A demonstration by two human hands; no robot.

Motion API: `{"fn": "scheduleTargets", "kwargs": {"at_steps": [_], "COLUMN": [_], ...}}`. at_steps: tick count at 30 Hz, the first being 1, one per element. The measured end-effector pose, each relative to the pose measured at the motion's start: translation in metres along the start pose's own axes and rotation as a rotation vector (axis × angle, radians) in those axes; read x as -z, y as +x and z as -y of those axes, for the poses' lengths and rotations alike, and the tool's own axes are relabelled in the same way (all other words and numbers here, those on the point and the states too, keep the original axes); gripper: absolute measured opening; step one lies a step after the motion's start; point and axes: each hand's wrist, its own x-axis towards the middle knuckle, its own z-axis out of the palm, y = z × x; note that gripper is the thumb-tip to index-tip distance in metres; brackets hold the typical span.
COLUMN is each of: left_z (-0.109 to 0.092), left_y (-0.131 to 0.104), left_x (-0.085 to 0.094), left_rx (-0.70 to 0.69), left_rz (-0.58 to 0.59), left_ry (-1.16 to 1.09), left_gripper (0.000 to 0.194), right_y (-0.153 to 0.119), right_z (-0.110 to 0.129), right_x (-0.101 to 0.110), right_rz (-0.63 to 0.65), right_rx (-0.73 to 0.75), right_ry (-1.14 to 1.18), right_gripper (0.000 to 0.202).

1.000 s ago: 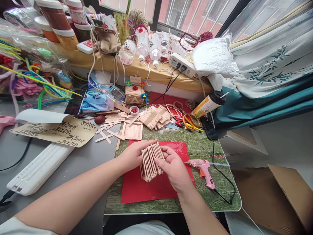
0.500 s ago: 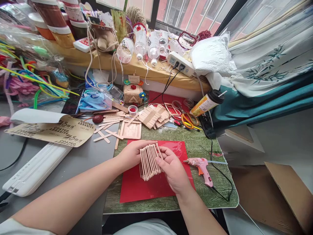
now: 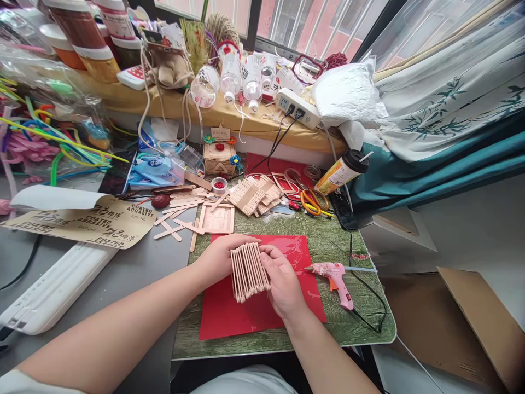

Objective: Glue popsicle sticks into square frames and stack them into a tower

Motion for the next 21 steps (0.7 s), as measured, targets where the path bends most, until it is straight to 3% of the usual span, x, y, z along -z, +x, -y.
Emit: {"fn": "scheduleTargets", "kwargs": {"at_steps": [2,5,7,10,12,16,21], "left_z": [-0.001,0.000,0.001,0.002,0.003,0.004,0.001], "left_y": [0.000,0.001,0.001,0.000,-0.001,-0.001,0.002], "left_x": [0.000,-0.001,-0.001,-0.002,-0.003,-0.003,-0.002], "left_rx": [-0.016,-0.014,-0.013,-0.027,-0.028,-0.032,-0.046], "left_rz": [0.001,0.004,-0.003,-0.014,-0.022,-0.035,-0.032], "left_ry": [0.013,0.034,0.046,0.055,0.061,0.098,0.141], "left_gripper": [0.032,0.030,0.030,0.029,0.029,0.029,0.025], "right_y": [-0.005,-0.021,-0.036,-0.052,-0.056,-0.053,-0.050], "right_z": [-0.003,-0.011,-0.020,-0.037,-0.047,-0.059,-0.057], "right_x": [0.002,0.007,0.008,0.004,-0.002,-0.017,-0.021], "right_rz": [-0.044,-0.112,-0.093,-0.046,-0.072,-0.188,-0.169], "right_rx": [0.048,0.241,0.367,0.440,0.466,0.474,0.480], "right_ry": [-0.054,-0.173,-0.237,-0.323,-0.387,-0.488,-0.482], "right_gripper": [0.031,0.039,0.059,0.105,0.118,0.096,0.081]}}
